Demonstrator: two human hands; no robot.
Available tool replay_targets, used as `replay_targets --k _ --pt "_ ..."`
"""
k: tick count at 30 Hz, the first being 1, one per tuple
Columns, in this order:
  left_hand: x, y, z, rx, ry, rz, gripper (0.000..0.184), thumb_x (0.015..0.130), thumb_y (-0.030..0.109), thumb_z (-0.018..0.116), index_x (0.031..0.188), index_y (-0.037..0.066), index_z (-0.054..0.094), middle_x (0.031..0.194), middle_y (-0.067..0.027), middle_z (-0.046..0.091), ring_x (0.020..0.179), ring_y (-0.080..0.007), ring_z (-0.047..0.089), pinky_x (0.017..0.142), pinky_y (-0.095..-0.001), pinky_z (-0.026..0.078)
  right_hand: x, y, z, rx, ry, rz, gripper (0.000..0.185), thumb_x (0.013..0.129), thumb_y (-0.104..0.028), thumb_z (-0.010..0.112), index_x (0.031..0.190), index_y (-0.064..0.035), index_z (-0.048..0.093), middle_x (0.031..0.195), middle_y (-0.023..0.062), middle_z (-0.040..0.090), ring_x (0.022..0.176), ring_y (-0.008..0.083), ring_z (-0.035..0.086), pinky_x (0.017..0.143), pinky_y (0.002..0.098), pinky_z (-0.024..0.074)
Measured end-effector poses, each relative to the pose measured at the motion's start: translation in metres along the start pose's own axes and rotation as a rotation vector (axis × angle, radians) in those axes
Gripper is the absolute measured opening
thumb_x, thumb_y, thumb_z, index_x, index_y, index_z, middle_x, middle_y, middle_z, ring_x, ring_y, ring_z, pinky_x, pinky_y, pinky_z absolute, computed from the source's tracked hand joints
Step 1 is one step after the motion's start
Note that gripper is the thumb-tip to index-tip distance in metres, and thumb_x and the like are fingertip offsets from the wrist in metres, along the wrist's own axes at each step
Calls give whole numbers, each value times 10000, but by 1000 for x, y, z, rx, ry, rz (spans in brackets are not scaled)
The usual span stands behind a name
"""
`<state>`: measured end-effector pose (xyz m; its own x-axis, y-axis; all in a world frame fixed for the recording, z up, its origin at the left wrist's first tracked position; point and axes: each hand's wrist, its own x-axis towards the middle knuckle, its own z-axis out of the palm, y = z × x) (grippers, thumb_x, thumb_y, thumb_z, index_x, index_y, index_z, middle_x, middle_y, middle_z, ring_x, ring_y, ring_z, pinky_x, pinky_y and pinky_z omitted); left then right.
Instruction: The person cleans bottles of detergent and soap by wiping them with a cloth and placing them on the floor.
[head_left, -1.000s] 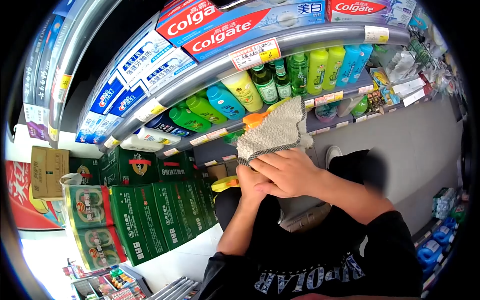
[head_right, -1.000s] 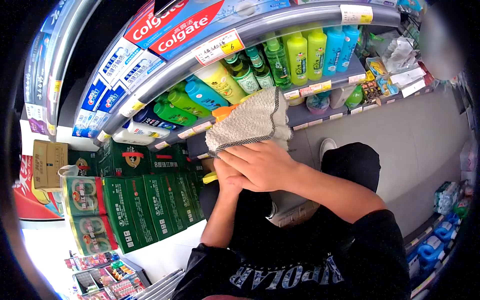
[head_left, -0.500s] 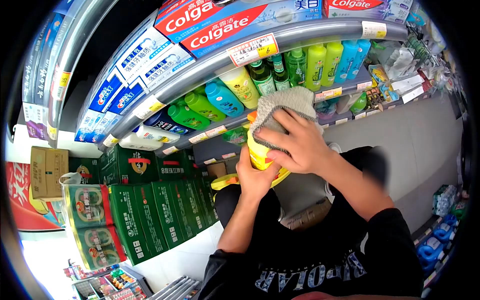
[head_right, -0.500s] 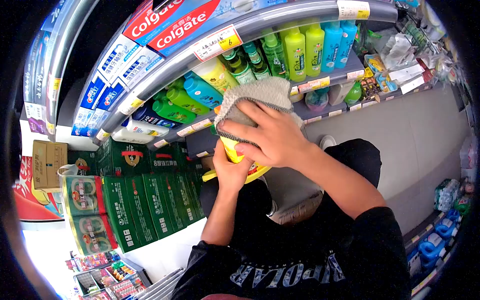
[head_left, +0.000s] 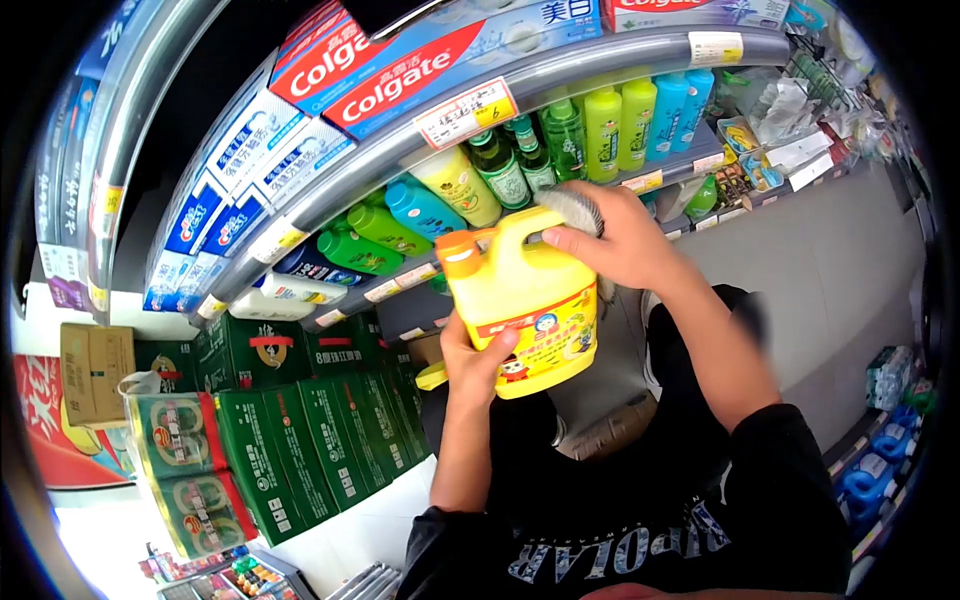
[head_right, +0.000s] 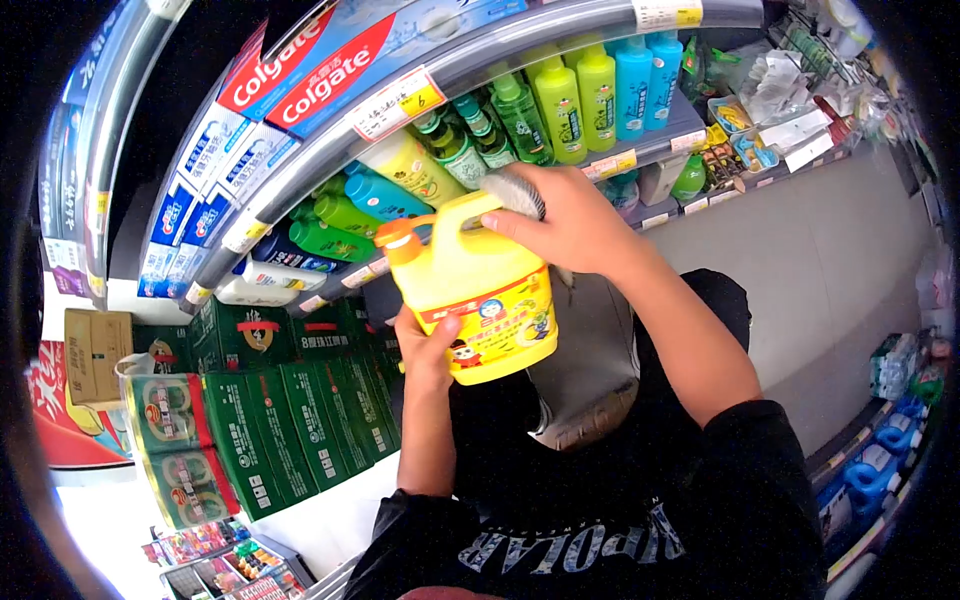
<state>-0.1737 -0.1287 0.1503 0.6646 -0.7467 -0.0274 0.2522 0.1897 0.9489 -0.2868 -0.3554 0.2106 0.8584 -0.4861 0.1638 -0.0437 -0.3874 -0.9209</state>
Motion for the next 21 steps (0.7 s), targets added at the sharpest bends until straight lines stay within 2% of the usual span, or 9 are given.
replay_targets --k 1,3,4,5,6,8,11,14,21 --pt "0 1 -2 -51 4 3 615 803 151 837 1298 -71 545 1203 -147 676 1073 -221 665 979 -371 511 0 2 1 116 -28 57 402 918 -276 707 1201 3 645 1094 141 714 1015 204 691 869 323 528" --pt "-1 -1 -9 -108 -1 2 683 786 242 849 1301 -78 534 1214 -169 673 1084 -255 673 982 -391 514 -7 1 17 477 12 154 378 947 -259 677 1214 5 641 1107 110 707 1020 160 668 877 314 526" --pt "-2 -3 -11 -170 -10 -14 696 786 240 847 1314 -76 522 1229 -175 665 1096 -263 670 985 -395 515 -11 1 27 658 26 199 366 962 -251 662 1221 7 639 1113 95 704 1023 139 656 881 310 525" --pt "-2 -4 -11 -230 -19 -29 709 785 238 845 1327 -73 510 1243 -182 657 1108 -271 667 987 -399 517 -14 5 37 827 38 187 359 986 -237 633 1246 11 623 1120 72 687 1009 126 640 889 314 526" --pt "-1 -5 -10 -290 -34 -41 722 785 237 843 1339 -71 499 1258 -188 649 1120 -280 664 989 -404 519 -17 4 40 883 17 163 421 975 -233 648 1308 11 569 1179 89 671 1052 144 637 923 317 521" --pt "1 -3 -6 -365 -52 -35 783 805 263 816 1405 -63 432 1314 -206 614 1157 -308 649 1005 -424 520 -21 -2 36 962 -52 142 545 909 -203 740 1360 4 514 1236 93 651 1108 156 623 970 329 510" --pt "3 -3 -8 -444 -92 4 803 833 312 779 1436 -58 398 1342 -211 596 1168 -322 643 1016 -436 516 -21 -1 39 773 -152 -18 701 797 -153 851 1379 -6 489 1279 92 635 1152 164 611 1008 346 497" --pt "5 -1 -8 -459 -94 10 805 834 328 775 1435 -53 399 1349 -210 589 1172 -322 641 1021 -439 512 -20 -8 43 801 -191 41 774 711 -126 910 1362 -14 506 1269 82 647 1148 161 617 1018 358 492" --pt "2 -7 -10 -299 -86 44 865 825 373 782 1456 -43 361 1384 -193 553 1230 -308 596 1061 -421 469 -23 -9 35 665 -188 49 712 696 -70 900 1315 -20 553 1237 69 657 1138 139 612 1026 346 482"
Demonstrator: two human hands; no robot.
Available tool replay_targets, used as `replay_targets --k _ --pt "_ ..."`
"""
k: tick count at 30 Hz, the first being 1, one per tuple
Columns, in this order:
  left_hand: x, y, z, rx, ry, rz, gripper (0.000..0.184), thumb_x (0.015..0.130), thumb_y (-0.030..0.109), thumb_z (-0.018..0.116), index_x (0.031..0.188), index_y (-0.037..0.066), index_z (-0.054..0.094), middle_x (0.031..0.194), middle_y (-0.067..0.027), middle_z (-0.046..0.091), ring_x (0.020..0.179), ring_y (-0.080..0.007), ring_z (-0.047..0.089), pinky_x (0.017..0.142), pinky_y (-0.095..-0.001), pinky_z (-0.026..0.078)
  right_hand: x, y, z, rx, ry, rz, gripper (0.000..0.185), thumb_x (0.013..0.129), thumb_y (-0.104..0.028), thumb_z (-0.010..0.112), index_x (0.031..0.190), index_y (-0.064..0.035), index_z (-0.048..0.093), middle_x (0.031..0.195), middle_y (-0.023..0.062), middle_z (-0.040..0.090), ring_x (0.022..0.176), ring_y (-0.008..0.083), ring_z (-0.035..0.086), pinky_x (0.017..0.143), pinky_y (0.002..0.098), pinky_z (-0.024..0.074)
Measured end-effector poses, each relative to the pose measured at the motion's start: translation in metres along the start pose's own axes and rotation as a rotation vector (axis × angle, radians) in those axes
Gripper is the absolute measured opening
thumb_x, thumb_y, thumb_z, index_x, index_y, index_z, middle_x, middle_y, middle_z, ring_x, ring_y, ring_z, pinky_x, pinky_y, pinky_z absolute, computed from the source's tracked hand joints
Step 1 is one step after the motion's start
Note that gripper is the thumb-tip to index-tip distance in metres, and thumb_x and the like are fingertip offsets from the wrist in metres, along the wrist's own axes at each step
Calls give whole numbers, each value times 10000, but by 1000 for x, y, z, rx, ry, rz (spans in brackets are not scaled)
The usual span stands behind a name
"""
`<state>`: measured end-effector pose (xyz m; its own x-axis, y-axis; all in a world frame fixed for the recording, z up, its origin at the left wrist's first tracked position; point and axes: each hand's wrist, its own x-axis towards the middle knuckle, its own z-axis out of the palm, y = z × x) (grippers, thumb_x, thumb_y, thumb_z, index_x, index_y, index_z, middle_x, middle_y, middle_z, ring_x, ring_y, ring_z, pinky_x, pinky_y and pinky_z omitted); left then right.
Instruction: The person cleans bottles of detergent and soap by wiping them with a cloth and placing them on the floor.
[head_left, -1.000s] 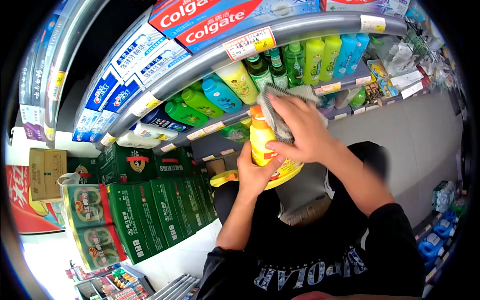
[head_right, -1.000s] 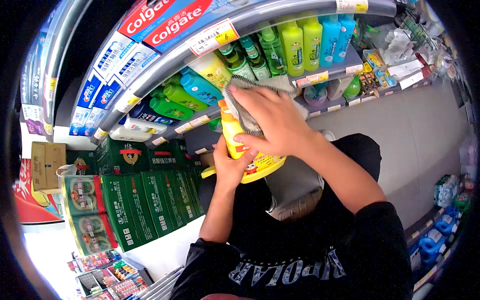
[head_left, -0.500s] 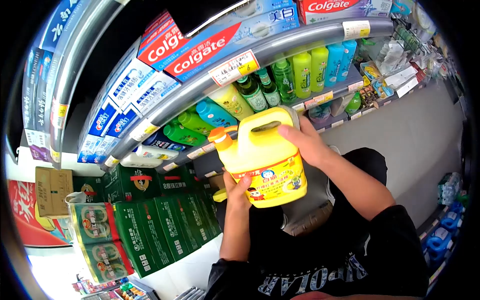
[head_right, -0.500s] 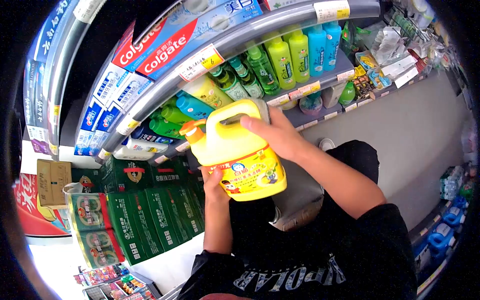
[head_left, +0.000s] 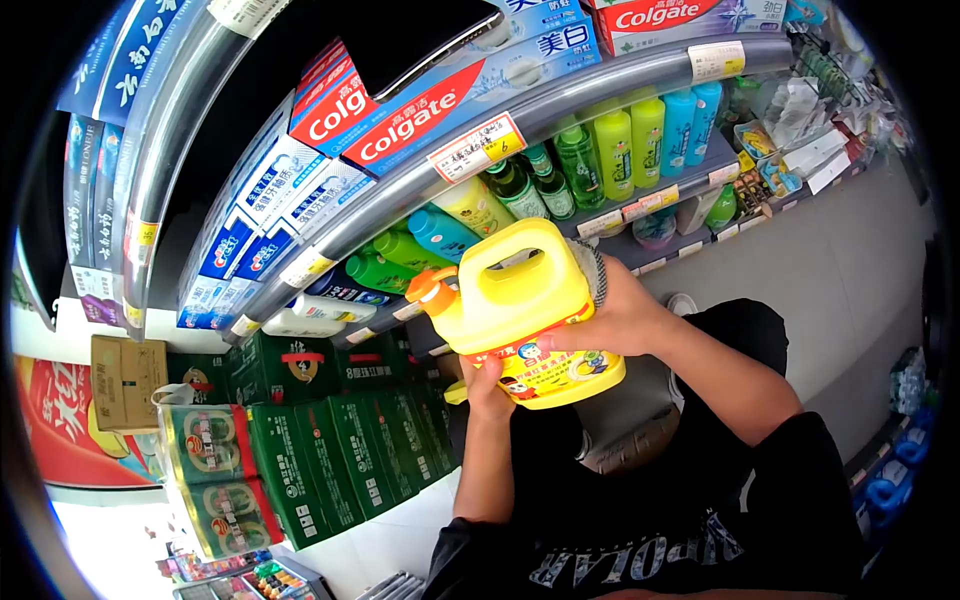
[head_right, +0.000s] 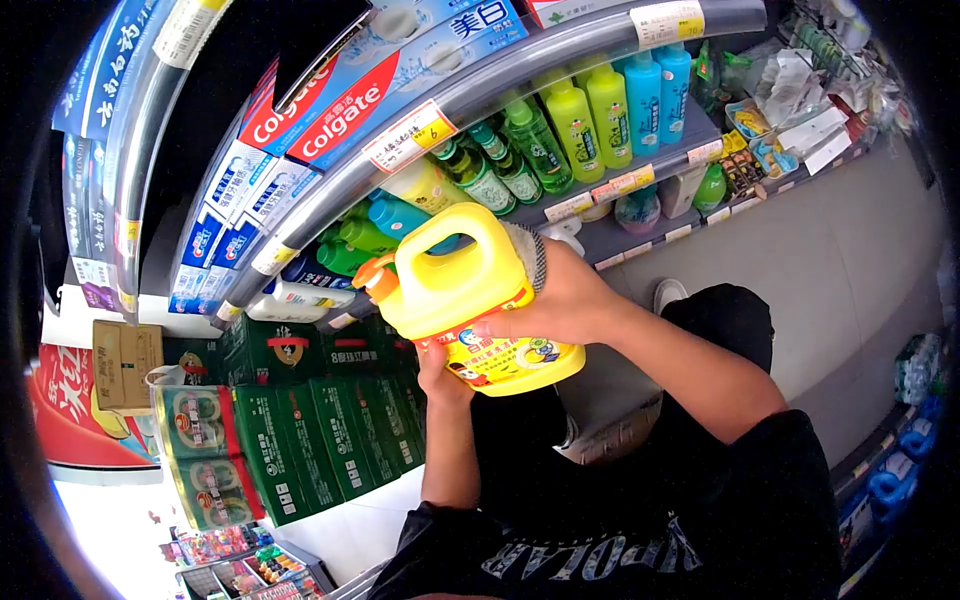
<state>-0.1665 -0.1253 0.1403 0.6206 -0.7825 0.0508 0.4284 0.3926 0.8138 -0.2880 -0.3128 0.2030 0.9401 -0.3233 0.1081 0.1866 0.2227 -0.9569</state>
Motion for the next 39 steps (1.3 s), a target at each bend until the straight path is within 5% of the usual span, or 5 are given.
replay_targets --k 10,13,18,27,39 --pt "-1 47 29 1088 290 807 641 862 205 681 1392 -46 419 1380 -179 472 1275 -295 491 1045 -446 430 -4 11 3 -319 62 -214 691 661 -280 900 1234 -17 616 1173 148 707 1074 260 693 964 377 523" --pt "-1 95 73 1790 129 598 601 766 139 760 1312 2 550 1354 -189 496 1208 -377 481 1056 -472 352 -10 10 6 -599 -30 -206 755 654 -382 884 1240 -15 582 1067 193 707 968 399 686 838 452 560" --pt "9 112 83 1626 -240 462 346 648 -46 581 975 7 679 859 -167 675 743 -363 645 699 -413 534 -19 4 17 -692 -138 -312 800 669 -422 881 1265 3 558 1051 186 707 904 396 697 807 445 569" --pt "-18 154 121 1702 -316 518 328 642 -79 607 950 13 676 844 -147 698 713 -341 665 673 -398 541 -20 2 22 -499 -169 -678 750 798 -489 788 1266 50 557 1132 195 639 1001 407 632 899 461 502" --pt "-141 255 86 1804 137 278 241 746 5 692 733 38 454 629 -40 475 539 -133 412 513 -272 293 -14 -4 1 285 305 18 349 981 -331 647 1071 2 703 979 71 722 883 128 679 786 294 541"
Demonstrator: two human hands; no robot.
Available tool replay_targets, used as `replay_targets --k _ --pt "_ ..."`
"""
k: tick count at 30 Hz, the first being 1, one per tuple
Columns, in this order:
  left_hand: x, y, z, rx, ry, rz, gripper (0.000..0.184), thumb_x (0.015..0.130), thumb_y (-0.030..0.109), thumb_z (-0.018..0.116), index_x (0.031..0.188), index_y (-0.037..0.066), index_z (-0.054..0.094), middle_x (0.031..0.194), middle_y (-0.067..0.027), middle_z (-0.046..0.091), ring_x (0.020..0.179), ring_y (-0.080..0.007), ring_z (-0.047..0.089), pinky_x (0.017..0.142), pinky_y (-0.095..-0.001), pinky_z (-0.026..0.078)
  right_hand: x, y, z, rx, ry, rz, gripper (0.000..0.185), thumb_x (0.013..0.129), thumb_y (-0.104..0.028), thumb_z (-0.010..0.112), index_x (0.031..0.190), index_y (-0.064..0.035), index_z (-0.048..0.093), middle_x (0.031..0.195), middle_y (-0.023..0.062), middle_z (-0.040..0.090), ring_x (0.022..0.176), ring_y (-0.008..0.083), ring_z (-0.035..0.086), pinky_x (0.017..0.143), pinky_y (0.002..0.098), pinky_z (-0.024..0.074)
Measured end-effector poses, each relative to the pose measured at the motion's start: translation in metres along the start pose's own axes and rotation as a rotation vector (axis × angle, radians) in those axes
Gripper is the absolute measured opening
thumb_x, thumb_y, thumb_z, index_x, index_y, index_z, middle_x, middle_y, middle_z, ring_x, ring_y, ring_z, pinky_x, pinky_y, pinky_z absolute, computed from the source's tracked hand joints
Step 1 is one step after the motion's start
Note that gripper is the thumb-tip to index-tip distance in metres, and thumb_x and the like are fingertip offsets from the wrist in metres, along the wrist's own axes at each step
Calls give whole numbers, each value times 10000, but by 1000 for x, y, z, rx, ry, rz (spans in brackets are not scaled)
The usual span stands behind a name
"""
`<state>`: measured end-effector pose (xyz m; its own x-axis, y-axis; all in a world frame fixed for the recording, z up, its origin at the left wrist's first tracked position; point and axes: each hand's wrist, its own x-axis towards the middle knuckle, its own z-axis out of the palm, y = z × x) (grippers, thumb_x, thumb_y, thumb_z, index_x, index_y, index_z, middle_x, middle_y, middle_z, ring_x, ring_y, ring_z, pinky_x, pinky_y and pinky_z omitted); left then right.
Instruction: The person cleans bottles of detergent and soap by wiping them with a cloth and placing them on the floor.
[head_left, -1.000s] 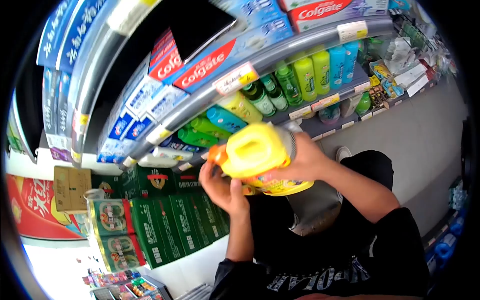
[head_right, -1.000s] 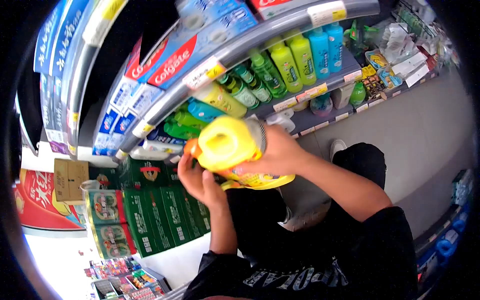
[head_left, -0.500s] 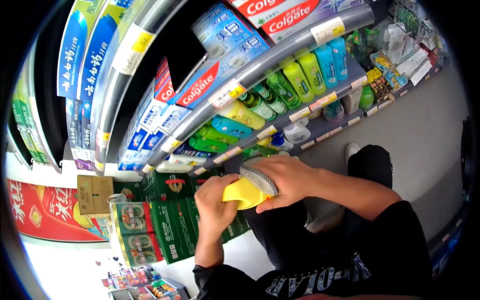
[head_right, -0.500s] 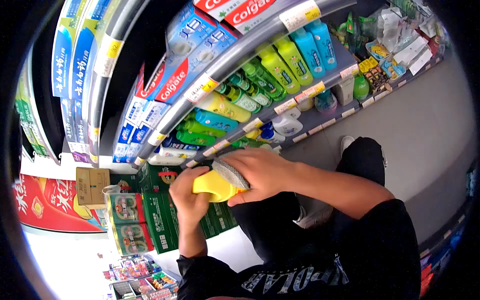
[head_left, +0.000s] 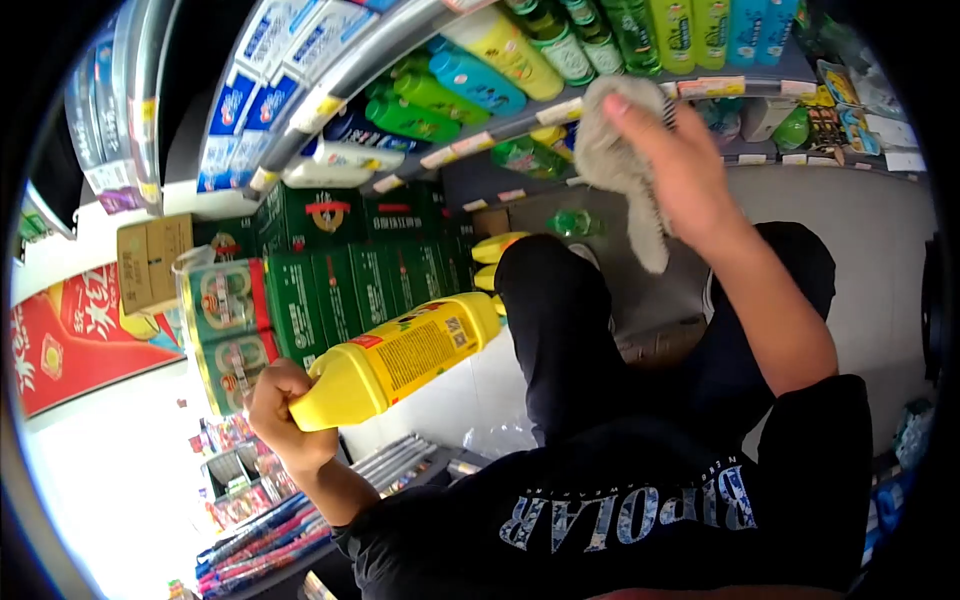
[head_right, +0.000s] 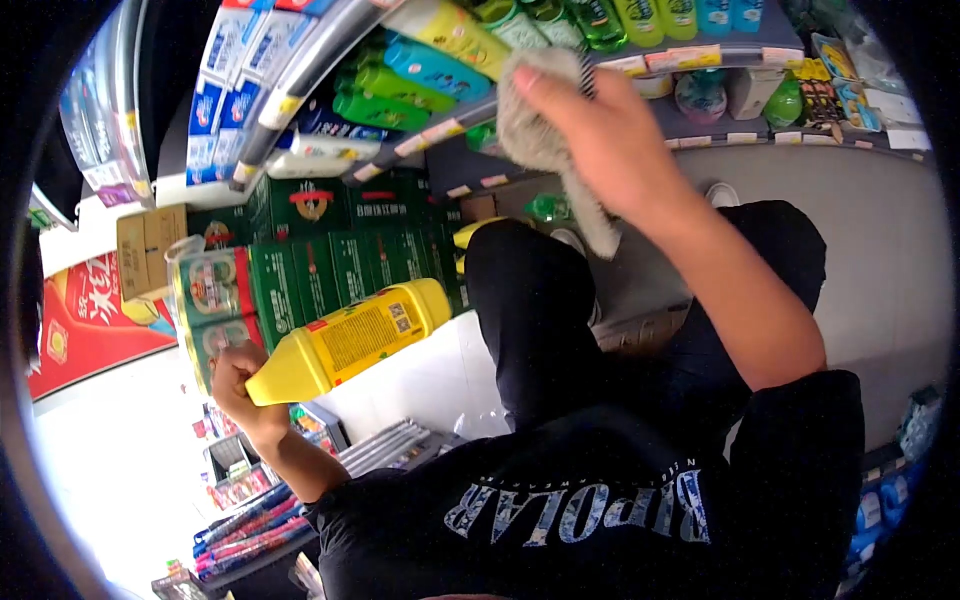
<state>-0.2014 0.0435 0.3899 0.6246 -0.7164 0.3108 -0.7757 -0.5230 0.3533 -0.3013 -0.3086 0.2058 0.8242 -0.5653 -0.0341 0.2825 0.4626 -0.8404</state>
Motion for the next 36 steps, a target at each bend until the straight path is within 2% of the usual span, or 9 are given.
replay_targets --k 4,8,14,16,18,26,28,34,36 --pt "-29 -28 3 272 -271 -97 192 638 25 677 738 38 514 662 -111 551 652 -298 486 602 -388 387 -1 1 0 32 85 5 350 960 -276 682 1171 2 655 1075 62 698 988 143 663 889 299 522" --pt "-58 -80 37 252 -553 -193 168 640 22 681 769 58 581 729 -127 625 686 -363 527 673 -433 432 -3 7 3 29 131 65 433 937 -247 712 1273 0 596 1164 64 662 1075 151 630 939 318 502" --pt "-129 -155 119 -154 -948 -487 256 661 78 711 900 34 631 837 -209 679 847 -404 646 751 -430 511 -4 12 11 -51 51 97 434 931 -247 720 1269 -1 601 1179 68 657 1090 152 625 950 318 495" --pt "-152 -167 157 54 -1111 -351 358 711 220 736 1008 44 643 923 -214 702 925 -398 663 883 -452 487 -3 13 14 -60 47 118 433 929 -249 722 1264 0 605 1180 71 658 1087 154 628 952 318 496" --pt "-191 -198 203 127 -1072 -266 350 742 236 734 1041 69 662 981 -189 716 987 -342 669 976 -455 429 -2 19 15 -95 37 121 434 929 -254 725 1259 1 608 1181 73 660 1084 160 632 945 322 501" --pt "-251 -232 316 363 -1087 -56 286 863 134 548 1100 165 704 979 -73 731 1003 -220 681 960 -417 411 -2 31 18 -148 211 182 438 909 -259 750 1227 18 631 1164 82 678 1051 163 649 929 300 503" --pt "-254 -234 326 325 -1067 -51 284 846 147 574 1100 158 700 1004 -78 720 1042 -244 666 939 -448 424 -1 33 17 -156 221 166 447 910 -257 749 1242 16 627 1181 86 675 1071 166 644 943 302 500" --pt "-250 -228 339 349 -1024 7 285 888 140 540 1134 184 678 988 -32 715 1029 -194 669 937 -405 401 -1 43 12 -193 180 177 412 968 -216 670 1305 6 589 1249 89 647 1158 184 617 992 339 494" --pt "-251 -232 343 247 -1045 -86 287 895 292 624 1138 149 674 1030 -66 717 1045 -247 667 940 -438 424 1 44 14 -211 169 195 441 960 -214 681 1328 2 574 1266 94 640 1166 188 613 992 342 495"
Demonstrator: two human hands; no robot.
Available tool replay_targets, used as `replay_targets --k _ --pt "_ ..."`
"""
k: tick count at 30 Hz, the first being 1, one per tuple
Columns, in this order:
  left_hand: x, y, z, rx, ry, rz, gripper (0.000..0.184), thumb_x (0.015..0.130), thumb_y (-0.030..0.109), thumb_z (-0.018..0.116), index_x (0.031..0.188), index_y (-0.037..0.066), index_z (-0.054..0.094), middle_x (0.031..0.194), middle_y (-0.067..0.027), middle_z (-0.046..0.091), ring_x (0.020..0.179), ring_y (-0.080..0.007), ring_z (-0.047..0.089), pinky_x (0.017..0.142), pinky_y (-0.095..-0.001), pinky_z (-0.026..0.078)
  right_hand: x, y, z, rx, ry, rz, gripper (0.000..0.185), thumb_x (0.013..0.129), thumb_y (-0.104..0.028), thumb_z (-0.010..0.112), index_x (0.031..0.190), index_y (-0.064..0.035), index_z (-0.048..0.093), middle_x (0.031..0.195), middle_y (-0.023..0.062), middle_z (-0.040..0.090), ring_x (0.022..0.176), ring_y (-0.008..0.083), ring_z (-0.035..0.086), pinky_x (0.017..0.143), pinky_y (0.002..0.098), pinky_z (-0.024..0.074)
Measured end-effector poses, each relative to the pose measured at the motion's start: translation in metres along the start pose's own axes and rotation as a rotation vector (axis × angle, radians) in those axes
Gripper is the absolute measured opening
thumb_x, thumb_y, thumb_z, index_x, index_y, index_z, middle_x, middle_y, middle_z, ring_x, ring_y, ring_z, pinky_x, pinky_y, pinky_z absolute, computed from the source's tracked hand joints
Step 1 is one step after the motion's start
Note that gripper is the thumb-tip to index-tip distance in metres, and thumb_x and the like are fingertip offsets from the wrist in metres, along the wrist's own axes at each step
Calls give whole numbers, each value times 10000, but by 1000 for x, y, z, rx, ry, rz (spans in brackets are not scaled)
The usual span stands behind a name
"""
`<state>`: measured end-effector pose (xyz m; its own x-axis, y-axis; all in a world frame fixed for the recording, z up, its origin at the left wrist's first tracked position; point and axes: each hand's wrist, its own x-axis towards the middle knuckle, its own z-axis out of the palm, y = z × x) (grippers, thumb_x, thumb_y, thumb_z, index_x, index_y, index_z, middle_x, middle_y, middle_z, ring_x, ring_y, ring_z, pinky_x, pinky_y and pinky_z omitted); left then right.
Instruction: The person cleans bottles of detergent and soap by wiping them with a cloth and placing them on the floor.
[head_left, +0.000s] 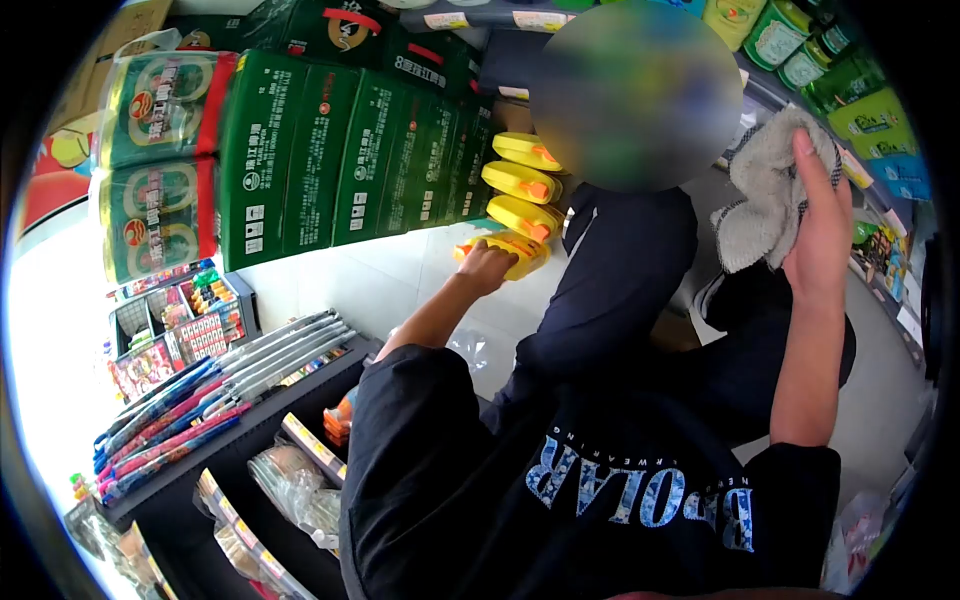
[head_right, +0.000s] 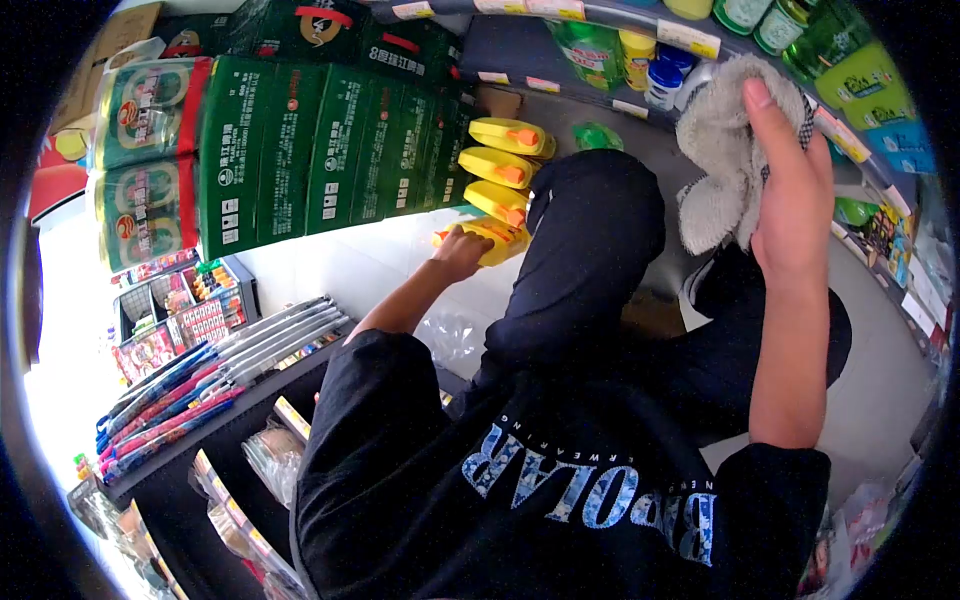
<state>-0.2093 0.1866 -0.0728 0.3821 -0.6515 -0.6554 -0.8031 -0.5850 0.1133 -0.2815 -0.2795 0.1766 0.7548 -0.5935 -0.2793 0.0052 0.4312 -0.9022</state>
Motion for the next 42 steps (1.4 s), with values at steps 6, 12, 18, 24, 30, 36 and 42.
replay_targets --k 6,12,18,24,30,36,42 --pt "13 -2 16 -418 -14 -437 606 862 508 695 1132 -27 609 1100 -247 685 1033 -411 659 887 -494 535 10 14 -24 -45 136 -14 503 928 -244 728 1325 15 559 1262 107 644 1136 201 639 968 353 520" --pt "36 -8 59 -1140 258 -1173 463 879 415 621 996 -28 688 893 -160 714 853 -305 719 711 -427 560 7 17 -24 9 77 26 511 976 -274 670 1374 12 529 1338 106 595 1217 196 586 1022 333 467" --pt "49 -28 45 -1611 288 -1244 579 909 508 552 1157 -2 669 1074 -149 695 903 -303 709 692 -416 560 0 -2 -7 11 66 63 575 952 -278 707 1379 42 492 1328 122 591 1200 200 579 1036 337 448" --pt "100 -49 99 -1934 604 -1025 621 928 577 547 1275 64 595 1083 -134 677 923 -277 692 702 -421 560 5 12 -20 -20 21 54 506 952 -275 698 1329 25 547 1269 121 633 1143 214 632 987 352 501" --pt "112 -79 175 -2214 711 -921 381 938 347 620 1226 98 615 1013 -90 671 858 -243 676 652 -373 545 -6 -1 -2 -52 2 10 439 967 -248 680 1301 5 549 1246 110 633 1110 209 638 941 356 527" --pt "52 -10 64 -1576 664 -1229 482 882 363 688 1141 -35 607 1053 -163 660 942 -276 638 755 -404 522 -18 3 -11 -52 -41 47 397 989 -243 642 1288 7 563 1202 114 655 1083 223 656 933 368 537" --pt "6 45 57 -1132 993 -1149 411 901 284 658 1105 -50 533 1101 -229 539 1094 -383 514 978 -447 409 -6 36 -48 -66 -110 242 394 1030 -310 562 1293 -16 571 1231 105 656 1106 223 652 970 382 522"
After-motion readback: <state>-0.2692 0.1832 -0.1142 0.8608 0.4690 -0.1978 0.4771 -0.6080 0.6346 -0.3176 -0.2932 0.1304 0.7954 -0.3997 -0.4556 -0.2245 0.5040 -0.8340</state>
